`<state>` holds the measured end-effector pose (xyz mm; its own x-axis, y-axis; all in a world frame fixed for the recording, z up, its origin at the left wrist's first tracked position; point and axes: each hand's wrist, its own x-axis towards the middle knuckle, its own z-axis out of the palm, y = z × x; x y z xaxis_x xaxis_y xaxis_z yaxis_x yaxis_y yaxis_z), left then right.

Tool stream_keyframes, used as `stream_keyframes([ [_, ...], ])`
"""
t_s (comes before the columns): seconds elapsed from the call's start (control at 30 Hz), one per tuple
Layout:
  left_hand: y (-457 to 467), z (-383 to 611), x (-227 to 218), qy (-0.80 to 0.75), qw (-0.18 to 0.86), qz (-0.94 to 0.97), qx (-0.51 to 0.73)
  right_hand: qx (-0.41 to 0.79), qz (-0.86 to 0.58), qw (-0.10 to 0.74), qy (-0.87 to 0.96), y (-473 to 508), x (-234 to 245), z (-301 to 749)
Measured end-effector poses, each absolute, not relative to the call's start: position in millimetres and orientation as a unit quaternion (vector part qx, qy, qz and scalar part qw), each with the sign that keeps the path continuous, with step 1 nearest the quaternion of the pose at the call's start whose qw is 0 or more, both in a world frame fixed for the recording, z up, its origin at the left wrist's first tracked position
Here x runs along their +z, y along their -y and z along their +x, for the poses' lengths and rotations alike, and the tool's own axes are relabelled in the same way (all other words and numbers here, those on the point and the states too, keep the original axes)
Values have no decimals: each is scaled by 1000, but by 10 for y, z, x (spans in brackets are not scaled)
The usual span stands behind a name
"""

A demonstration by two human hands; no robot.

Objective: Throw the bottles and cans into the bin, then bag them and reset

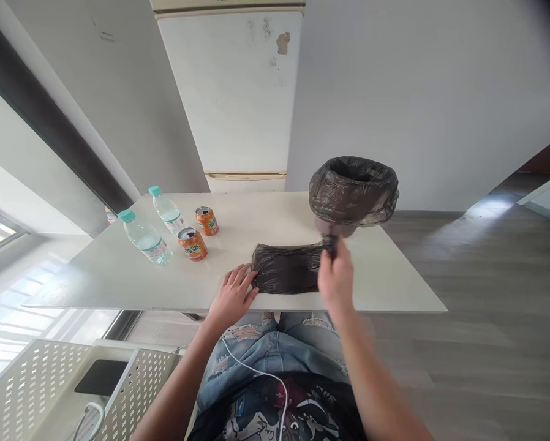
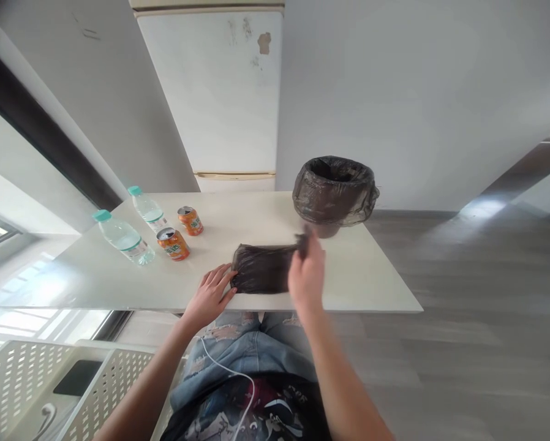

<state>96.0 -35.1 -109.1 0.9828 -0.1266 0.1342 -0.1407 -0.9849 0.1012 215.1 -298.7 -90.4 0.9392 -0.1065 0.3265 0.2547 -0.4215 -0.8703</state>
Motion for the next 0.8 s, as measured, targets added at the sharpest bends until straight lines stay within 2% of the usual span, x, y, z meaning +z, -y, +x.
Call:
stream_keyframes([
  [0.17,344,959,-1088,66,67,993,70,-32,-922,320,215,2215,-975,1942],
  [0.27,324,962,-1110,64,75,992,77,27,-936,254,243,1918,-1159,1903],
  [0.37,311,964,-1132,59,80,992,80,61,-930,247,264,1830,-1237,1861],
  [0.47,309,960,-1134,55,94,991,82,90,-908,267,309,1946,-1105,1789],
  [0.57,312,947,-1113,37,129,987,84,76,-869,341,352,2214,-862,1766],
  [0.67,336,943,-1070,8,156,981,111,-3,-854,408,323,2546,-735,1900],
  [0.8,457,1058,-982,10,142,977,156,-6,-881,367,298,2847,-893,2240],
])
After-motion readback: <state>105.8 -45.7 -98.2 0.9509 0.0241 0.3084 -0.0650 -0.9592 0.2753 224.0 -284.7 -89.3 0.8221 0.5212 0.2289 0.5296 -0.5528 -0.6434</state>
